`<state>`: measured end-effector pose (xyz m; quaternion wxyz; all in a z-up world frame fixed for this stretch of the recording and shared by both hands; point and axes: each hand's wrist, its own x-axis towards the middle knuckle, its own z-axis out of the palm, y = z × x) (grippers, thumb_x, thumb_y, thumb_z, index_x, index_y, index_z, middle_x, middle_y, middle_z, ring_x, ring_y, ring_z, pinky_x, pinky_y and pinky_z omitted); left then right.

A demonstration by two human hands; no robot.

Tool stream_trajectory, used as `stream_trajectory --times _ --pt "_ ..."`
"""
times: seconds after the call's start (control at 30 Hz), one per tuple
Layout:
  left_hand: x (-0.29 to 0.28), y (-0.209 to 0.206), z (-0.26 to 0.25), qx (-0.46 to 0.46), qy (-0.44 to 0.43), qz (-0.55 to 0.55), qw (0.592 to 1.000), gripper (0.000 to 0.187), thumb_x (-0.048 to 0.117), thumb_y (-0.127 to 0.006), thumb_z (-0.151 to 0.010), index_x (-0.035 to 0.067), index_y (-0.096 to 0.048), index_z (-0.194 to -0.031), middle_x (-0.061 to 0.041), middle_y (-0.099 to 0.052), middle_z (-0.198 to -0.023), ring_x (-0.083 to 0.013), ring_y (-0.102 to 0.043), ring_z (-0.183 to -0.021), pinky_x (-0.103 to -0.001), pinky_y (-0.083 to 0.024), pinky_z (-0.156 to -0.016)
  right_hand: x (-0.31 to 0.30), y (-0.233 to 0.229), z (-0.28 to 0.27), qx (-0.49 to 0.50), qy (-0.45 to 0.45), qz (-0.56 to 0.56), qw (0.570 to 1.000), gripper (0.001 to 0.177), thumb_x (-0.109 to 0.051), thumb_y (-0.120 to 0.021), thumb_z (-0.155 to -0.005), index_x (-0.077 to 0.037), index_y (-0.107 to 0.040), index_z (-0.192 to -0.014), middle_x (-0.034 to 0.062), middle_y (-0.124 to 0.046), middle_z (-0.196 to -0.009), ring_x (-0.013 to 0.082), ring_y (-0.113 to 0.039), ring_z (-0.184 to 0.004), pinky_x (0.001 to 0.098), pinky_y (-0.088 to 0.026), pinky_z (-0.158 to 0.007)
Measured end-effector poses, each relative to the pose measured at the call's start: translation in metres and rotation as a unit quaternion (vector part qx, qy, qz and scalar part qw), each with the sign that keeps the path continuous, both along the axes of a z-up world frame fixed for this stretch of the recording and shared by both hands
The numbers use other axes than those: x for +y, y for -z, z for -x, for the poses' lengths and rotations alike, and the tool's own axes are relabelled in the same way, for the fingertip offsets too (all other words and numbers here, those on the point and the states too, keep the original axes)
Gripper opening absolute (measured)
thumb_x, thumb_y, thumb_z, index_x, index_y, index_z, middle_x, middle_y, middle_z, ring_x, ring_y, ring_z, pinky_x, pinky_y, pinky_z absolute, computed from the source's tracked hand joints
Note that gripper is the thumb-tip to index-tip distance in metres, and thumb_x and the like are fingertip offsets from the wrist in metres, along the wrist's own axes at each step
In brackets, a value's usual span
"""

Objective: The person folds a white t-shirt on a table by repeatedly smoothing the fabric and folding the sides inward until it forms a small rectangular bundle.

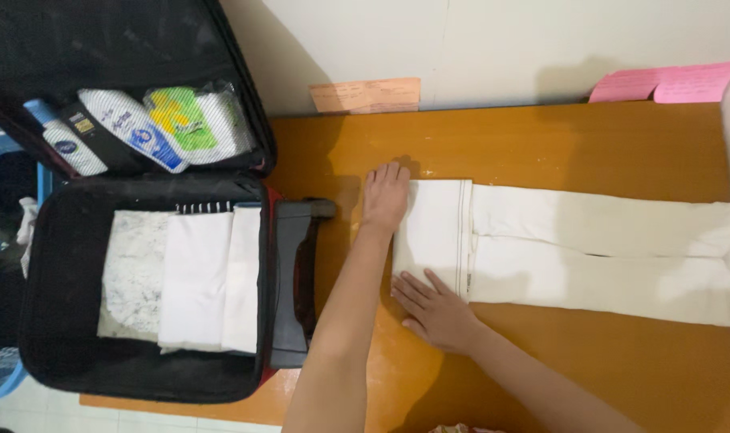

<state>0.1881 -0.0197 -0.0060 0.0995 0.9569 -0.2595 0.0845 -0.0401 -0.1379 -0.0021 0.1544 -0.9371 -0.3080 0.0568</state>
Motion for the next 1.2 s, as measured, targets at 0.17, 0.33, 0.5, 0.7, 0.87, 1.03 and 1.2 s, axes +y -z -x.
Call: stream_trajectory --times 0.17,0.33,0.5,0.7,0.87,1.03,1.2 --pt "-0.002 -0.003 0.052 0.034 0.152 0.102 0.983 0.037 0.030 -0.050 -0.109 0.012 -0.064 -0.138 -0.010 -0.054 -0.153 -0.0293 -0.047 -0.146 -0.053 -0.030 -0.127 -0.033 -0.004 0.014 -0.019 0.152 0.044 0.987 0.072 -0.046 -0.047 -0.098 -0.002 -0.033 -0.153 0.0118 -0.026 -0.165 0.0275 -0.018 -0.154 0.0558 -0.012 -0.123" --pt "-0.004 -0.008 0.063 0.123 0.097 0.052 0.986 0.061 0.044 -0.047 -0.102 0.014 -0.042 -0.155 -0.010 -0.028 -0.166 -0.0294 -0.022 -0.153 -0.059 -0.011 -0.122 -0.044 -0.007 0.045 -0.047 0.127 -0.003 0.991 0.078 -0.047 -0.053 -0.092 -0.002 -0.032 -0.152 0.0131 -0.025 -0.163 0.0294 -0.018 -0.151 0.0593 -0.011 -0.119" --pt "-0.021 -0.003 0.093 0.078 0.111 0.021 0.991 0.060 0.043 -0.043 -0.108 0.013 -0.036 -0.160 -0.007 -0.026 -0.171 -0.0267 -0.022 -0.159 -0.057 -0.008 -0.128 -0.056 -0.007 0.054 -0.064 0.175 -0.018 0.982 0.076 -0.044 -0.054 -0.093 -0.002 -0.032 -0.153 0.0126 -0.026 -0.164 0.0278 -0.020 -0.152 0.0600 -0.010 -0.120" --pt "-0.004 -0.008 0.130 0.133 0.142 0.038 0.980 0.064 0.045 -0.044 -0.105 0.015 -0.035 -0.160 -0.008 -0.024 -0.170 -0.0270 -0.019 -0.157 -0.055 -0.008 -0.127 -0.072 -0.007 0.055 -0.066 0.195 -0.008 0.979 0.068 -0.039 -0.052 -0.097 -0.004 -0.033 -0.154 0.0111 -0.028 -0.164 0.0272 -0.022 -0.153 0.0592 -0.011 -0.121" --pt "0.012 -0.007 0.128 0.135 -0.017 0.012 0.991 0.064 0.046 -0.045 -0.102 0.017 -0.034 -0.158 -0.010 -0.020 -0.169 -0.0279 -0.014 -0.157 -0.057 -0.004 -0.124 -0.070 -0.003 0.052 -0.030 0.198 0.012 0.980 0.071 -0.041 -0.053 -0.095 -0.001 -0.033 -0.151 0.0135 -0.026 -0.162 0.0290 -0.020 -0.151 0.0604 -0.010 -0.119" --pt "0.020 -0.002 0.137 0.098 -0.049 0.021 0.994 0.067 0.046 -0.046 -0.103 0.012 -0.031 -0.159 -0.013 -0.018 -0.169 -0.0331 -0.013 -0.155 -0.059 -0.005 -0.122 -0.074 -0.004 0.069 -0.056 0.169 -0.028 0.984 0.071 -0.043 -0.049 -0.099 -0.002 -0.032 -0.154 0.0133 -0.024 -0.166 0.0277 -0.017 -0.154 0.0585 -0.009 -0.120" --pt "0.019 -0.003 0.175 0.083 0.097 -0.002 0.992 0.066 0.044 -0.045 -0.104 0.012 -0.031 -0.161 -0.014 -0.017 -0.170 -0.0308 -0.014 -0.158 -0.058 -0.005 -0.126 -0.114 -0.003 0.081 -0.023 0.254 -0.006 0.967 0.073 -0.044 -0.050 -0.098 -0.005 -0.028 -0.156 0.0128 -0.021 -0.166 0.0298 -0.015 -0.152 0.0602 -0.008 -0.118"
